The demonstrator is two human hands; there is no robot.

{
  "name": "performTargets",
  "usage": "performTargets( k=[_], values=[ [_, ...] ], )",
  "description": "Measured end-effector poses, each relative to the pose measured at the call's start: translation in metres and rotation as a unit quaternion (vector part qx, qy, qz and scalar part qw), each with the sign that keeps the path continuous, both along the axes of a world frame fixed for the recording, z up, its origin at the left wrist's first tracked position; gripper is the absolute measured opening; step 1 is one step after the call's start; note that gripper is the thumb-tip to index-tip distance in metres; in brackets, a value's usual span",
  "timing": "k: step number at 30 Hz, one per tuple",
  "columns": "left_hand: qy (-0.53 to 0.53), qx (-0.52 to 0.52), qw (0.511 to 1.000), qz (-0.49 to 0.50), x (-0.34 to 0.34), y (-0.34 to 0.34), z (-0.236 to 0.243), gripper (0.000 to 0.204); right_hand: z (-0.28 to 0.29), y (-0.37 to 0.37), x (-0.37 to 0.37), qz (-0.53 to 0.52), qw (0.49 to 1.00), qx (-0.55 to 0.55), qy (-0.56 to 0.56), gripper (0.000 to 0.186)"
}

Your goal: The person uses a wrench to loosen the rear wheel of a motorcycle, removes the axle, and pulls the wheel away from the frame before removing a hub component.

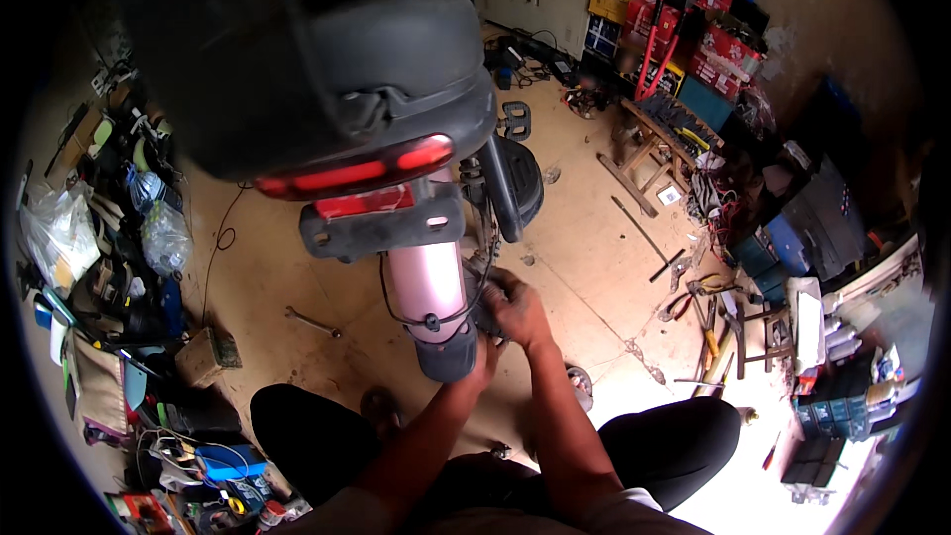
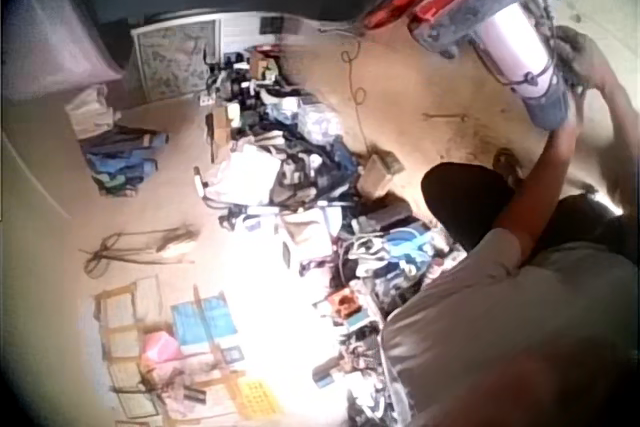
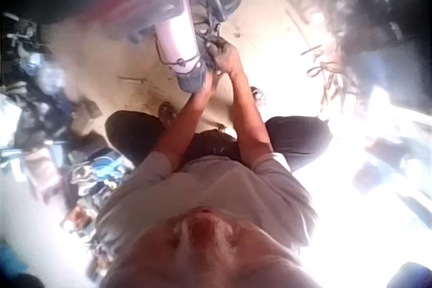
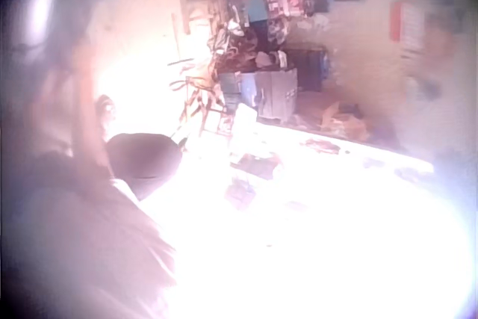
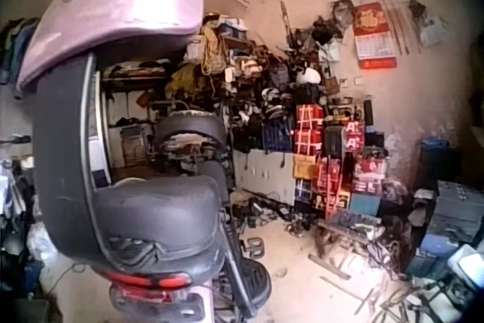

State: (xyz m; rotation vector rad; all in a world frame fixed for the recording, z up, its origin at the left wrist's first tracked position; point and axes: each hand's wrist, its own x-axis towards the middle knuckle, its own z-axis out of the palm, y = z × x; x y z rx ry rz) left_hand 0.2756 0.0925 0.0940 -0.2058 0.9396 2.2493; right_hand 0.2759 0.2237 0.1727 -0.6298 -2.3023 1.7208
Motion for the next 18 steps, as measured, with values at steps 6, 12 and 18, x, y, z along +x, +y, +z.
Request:
performTargets(
  k=[6, 12, 18],
  values=[
    [-0.005, -0.121, 0.993, 0.007, -0.024, -0.007, -0.029, 0.06, -0.03, -0.038, -0.003, 0.018, 0.89, 0.456, 0.012, 0.062],
    [0.041, -0.169, 0.983, -0.055, -0.008, -0.004, -0.064, 0.061, 0.017, -0.019, 0.008, 0.033, 0.921, 0.388, 0.031, 0.062],
    [0.333, -0.448, 0.825, 0.095, -0.033, -0.023, -0.074, 0.071, 0.033, 0.027, 0.025, 0.063, 0.93, 0.352, -0.083, 0.069]
  ],
)
